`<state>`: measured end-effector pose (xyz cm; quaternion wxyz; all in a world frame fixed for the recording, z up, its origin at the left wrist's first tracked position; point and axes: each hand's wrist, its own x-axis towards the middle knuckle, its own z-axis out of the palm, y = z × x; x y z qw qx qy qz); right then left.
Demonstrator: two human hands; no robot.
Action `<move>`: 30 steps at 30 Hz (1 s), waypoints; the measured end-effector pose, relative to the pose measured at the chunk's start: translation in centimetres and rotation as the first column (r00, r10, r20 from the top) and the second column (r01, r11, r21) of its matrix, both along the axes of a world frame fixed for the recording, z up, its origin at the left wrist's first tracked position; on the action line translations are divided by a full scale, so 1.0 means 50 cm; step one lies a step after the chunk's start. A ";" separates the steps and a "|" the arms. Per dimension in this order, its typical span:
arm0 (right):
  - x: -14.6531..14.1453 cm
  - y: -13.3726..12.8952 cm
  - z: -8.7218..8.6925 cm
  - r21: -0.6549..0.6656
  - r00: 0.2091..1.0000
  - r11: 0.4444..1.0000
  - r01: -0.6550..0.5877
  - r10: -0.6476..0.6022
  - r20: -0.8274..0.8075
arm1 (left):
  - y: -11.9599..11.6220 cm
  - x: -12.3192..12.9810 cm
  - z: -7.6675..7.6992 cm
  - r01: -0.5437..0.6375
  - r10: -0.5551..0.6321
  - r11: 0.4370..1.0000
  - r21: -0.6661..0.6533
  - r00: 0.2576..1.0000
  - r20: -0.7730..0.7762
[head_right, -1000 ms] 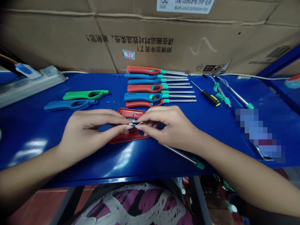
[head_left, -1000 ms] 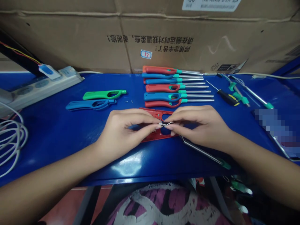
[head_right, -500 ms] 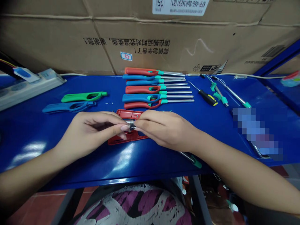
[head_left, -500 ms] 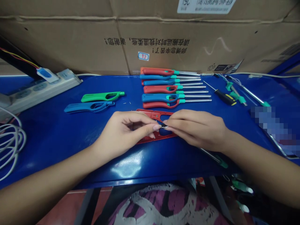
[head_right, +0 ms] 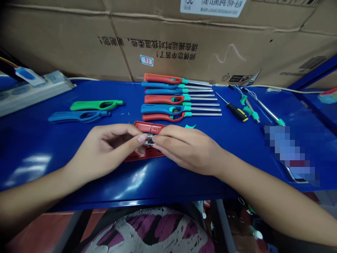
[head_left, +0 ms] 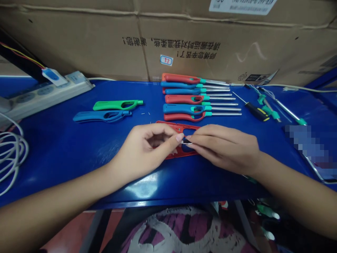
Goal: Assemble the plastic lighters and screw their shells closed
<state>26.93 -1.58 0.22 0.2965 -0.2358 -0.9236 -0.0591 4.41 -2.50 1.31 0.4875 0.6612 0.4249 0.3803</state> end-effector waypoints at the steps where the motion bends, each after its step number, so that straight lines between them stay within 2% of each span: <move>1: -0.002 -0.002 0.001 0.001 1.000 1.000 -0.012 0.012 -0.002 | 0.001 0.001 0.001 0.029 -0.029 0.999 -0.035 1.000 -0.002; 4: -0.010 -0.007 0.005 -0.071 0.998 0.996 -0.050 0.046 -0.052 | 0.004 0.001 0.000 0.112 -0.115 0.988 -0.105 0.993 -0.020; 6: -0.014 -0.008 0.007 -0.236 0.990 0.971 -0.050 0.018 -0.139 | 0.007 -0.001 -0.002 0.111 -0.114 0.989 -0.101 0.993 -0.020; 7: -0.016 -0.008 0.008 -0.352 0.981 0.934 -0.054 -0.016 -0.193 | 0.009 -0.004 -0.004 0.092 -0.093 0.992 -0.081 0.995 -0.016; 8: -0.017 -0.007 0.010 -0.481 0.969 0.874 -0.070 -0.055 -0.242 | 0.010 -0.006 -0.005 0.068 -0.068 0.996 -0.052 0.998 -0.015; 10: -0.019 -0.004 0.012 -0.702 0.947 0.703 -0.118 -0.134 -0.293 | 0.012 -0.010 -0.008 0.015 -0.015 0.999 0.029 1.000 -0.026; 11: -0.020 -0.002 0.014 -0.772 0.942 0.620 -0.136 -0.160 -0.294 | 0.013 -0.012 -0.010 -0.005 0.009 0.997 0.082 0.999 -0.044; 12: -0.020 -0.001 0.015 -0.814 0.943 0.563 -0.145 -0.172 -0.287 | 0.013 -0.013 -0.011 -0.016 0.026 0.990 0.143 0.997 -0.070; 13: -0.021 0.001 0.015 -0.829 0.946 0.541 -0.140 -0.173 -0.273 | 0.013 -0.015 -0.013 -0.018 0.040 0.978 0.207 0.994 -0.101; 14: -0.021 0.002 0.015 -0.825 0.952 0.550 -0.129 -0.164 -0.258 | 0.012 -0.016 -0.015 -0.011 0.048 0.963 0.269 0.990 -0.132; 18: -0.022 0.006 0.012 -0.724 0.960 0.675 -0.141 -0.085 -0.266 | 0.010 -0.022 -0.019 0.024 0.078 0.895 0.446 0.975 -0.208; 21: -0.020 0.012 0.007 -0.664 0.944 0.719 -0.204 -0.035 -0.329 | 0.009 -0.023 -0.019 0.029 0.097 0.856 0.515 0.972 -0.215; 23: -0.018 0.017 0.004 -0.619 0.933 0.750 -0.232 -0.008 -0.360 | 0.009 -0.022 -0.019 0.031 0.086 0.872 0.489 0.973 -0.216; 27: -0.013 0.026 0.001 -0.541 0.927 0.805 -0.244 0.030 -0.373 | 0.012 -0.017 -0.022 0.025 0.034 0.944 0.330 0.984 -0.173; 30: -0.010 0.026 -0.001 -0.479 0.939 0.852 -0.209 0.039 -0.341 | 0.016 -0.017 -0.028 0.019 0.030 0.960 0.280 0.985 -0.169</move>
